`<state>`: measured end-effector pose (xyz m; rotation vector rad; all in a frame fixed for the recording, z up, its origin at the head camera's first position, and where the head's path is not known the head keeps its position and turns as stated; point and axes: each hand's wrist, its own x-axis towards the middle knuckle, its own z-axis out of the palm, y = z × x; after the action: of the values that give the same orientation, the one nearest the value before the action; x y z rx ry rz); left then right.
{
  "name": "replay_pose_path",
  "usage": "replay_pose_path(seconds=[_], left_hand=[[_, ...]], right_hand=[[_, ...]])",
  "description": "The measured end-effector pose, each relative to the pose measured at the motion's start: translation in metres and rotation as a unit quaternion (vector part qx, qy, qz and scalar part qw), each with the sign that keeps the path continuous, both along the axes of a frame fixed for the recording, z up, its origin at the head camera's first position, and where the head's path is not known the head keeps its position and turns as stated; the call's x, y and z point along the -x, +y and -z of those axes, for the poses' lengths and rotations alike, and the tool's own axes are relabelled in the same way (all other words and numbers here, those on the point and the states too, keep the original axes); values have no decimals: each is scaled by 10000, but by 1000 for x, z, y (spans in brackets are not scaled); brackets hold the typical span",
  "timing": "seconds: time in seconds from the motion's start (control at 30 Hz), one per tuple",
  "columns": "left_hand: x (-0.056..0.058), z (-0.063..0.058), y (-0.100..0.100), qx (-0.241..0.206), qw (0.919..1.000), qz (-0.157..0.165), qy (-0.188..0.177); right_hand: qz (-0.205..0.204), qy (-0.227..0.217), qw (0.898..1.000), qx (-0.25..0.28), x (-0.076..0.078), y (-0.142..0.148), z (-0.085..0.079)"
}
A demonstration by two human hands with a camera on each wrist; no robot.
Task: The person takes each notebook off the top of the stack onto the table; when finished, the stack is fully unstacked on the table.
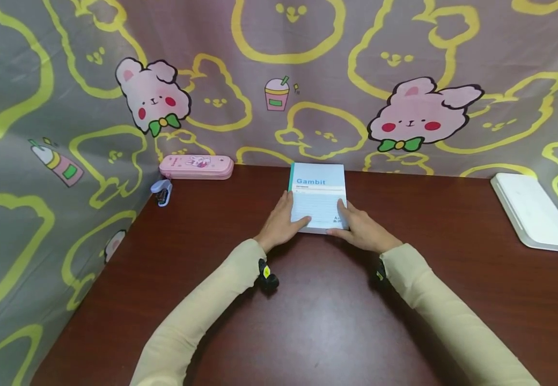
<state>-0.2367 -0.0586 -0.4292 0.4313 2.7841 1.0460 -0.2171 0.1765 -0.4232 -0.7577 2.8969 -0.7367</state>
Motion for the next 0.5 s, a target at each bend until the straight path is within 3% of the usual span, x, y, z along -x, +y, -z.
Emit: replay_pose_path(seconds=[0.3,0.5], left_hand=[[4,-3,2,-389,9989,-261,-17],[2,-10,5,-860,9952,-329,324]], right_hand=[[-191,158,9996,-137,0,0,0],[-170,131,9997,-132,0,1,0]])
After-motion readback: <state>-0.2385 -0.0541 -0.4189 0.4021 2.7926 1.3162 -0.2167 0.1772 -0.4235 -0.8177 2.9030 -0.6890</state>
